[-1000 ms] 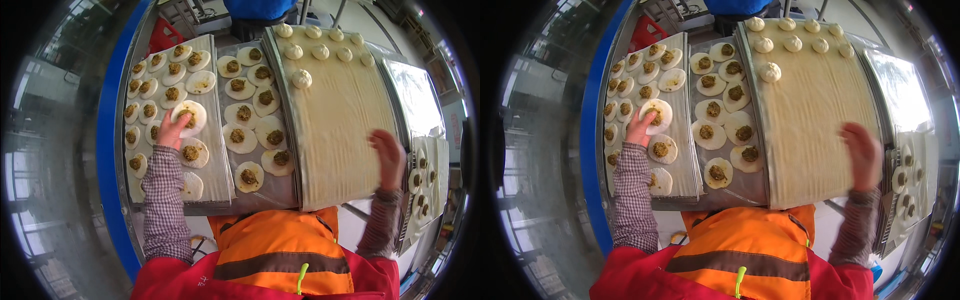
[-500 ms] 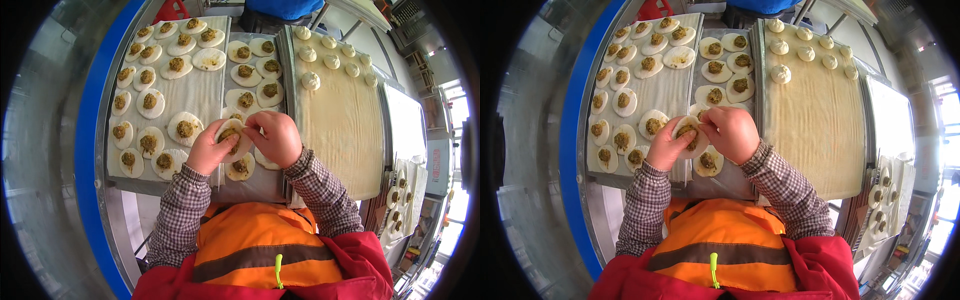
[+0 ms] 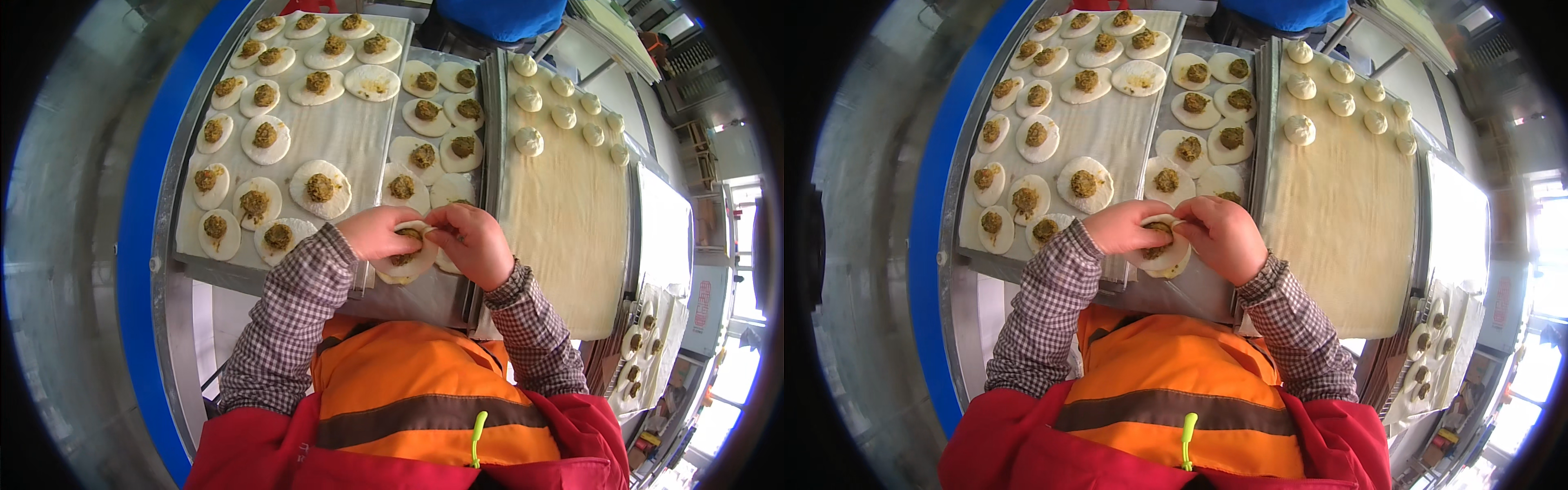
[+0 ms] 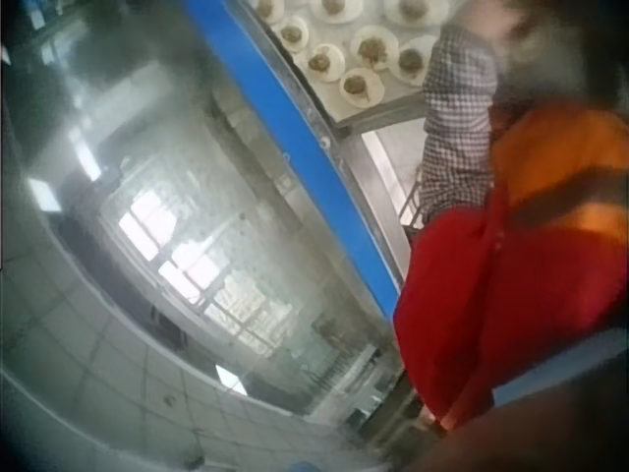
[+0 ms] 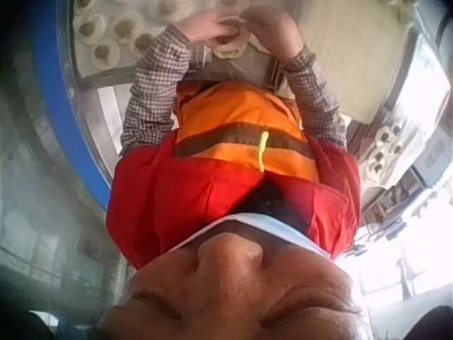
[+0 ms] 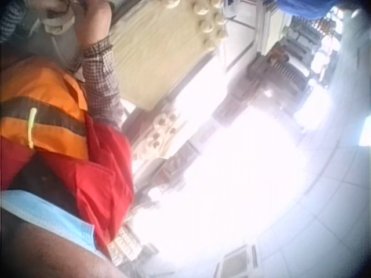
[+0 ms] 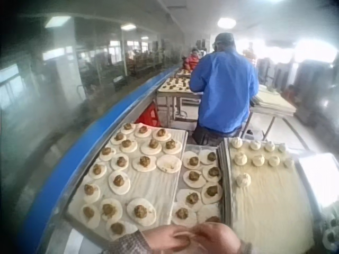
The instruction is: The person repeatedly picks up flattened dough circles with filling from a conveyor belt, folds and pleats them into buns by hand, and places the finished buns onto a tray. The process is continuous and repetitive throughout the clip.
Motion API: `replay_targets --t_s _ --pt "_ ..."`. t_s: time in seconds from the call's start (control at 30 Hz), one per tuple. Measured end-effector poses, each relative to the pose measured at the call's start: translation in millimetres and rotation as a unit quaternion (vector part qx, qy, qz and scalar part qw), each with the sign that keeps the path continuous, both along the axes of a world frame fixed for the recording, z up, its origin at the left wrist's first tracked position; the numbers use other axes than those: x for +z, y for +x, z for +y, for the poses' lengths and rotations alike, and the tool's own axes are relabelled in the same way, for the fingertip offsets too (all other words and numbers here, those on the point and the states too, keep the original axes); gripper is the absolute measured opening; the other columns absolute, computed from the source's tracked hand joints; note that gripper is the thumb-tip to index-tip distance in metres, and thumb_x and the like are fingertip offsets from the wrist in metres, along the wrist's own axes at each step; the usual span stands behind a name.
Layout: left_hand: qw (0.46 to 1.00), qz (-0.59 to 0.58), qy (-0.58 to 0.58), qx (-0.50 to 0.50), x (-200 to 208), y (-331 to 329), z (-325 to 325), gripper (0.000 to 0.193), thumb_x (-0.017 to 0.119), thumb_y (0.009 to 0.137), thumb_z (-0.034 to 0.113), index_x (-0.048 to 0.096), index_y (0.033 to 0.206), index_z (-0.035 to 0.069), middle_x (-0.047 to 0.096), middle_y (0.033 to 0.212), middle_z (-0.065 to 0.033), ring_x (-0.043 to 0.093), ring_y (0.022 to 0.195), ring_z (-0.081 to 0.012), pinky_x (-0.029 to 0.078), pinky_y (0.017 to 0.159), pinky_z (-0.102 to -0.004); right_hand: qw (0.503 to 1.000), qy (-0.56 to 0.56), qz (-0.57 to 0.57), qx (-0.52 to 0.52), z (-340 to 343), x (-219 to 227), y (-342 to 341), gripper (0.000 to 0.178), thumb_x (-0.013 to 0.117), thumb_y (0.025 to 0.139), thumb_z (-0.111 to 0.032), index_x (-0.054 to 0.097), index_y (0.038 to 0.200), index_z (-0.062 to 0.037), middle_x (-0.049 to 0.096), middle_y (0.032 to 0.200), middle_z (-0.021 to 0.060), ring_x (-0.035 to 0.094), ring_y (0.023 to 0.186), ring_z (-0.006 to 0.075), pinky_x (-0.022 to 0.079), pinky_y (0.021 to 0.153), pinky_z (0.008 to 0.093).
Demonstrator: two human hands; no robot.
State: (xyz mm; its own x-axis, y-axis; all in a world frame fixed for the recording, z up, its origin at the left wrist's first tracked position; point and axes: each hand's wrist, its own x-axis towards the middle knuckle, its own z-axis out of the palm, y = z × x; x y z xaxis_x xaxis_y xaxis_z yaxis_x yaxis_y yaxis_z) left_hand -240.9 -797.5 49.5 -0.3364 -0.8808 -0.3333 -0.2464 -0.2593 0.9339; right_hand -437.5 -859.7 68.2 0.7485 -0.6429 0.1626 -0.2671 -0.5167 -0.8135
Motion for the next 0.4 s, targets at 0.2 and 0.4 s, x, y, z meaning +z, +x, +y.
replay_targets --t_s 0.2,0.4 --pt "0.893 0.358 0.166 0.218 -9 -6 17 0.037 0.063 0.09 0.014 0.055 0.124 0.002 0.062 0.11 -0.0059 0.059 0.1 -0.0115 0.05 0.086 -0.0258 0.992 0.082 0.01 -0.093 9 -3 -6 0.016 0.068 0.078 -0.006 0.062 0.092 -0.0004 0.062 0.076 0.0134 0.06 0.063 0.0234 0.049 0.059 0.032" --pt "0.988 0.084 0.042 0.126 -13 -8 15 0.034 0.065 0.09 0.021 0.059 0.12 0.004 0.064 0.107 -0.0059 0.059 0.098 -0.0122 0.048 0.087 -0.0255 0.997 -0.006 0.075 -0.015 2 -6 -7 0.029 0.066 0.088 -0.014 0.057 0.114 -0.0048 0.064 0.083 0.0037 0.06 0.066 0.0162 0.051 0.065 0.0256"
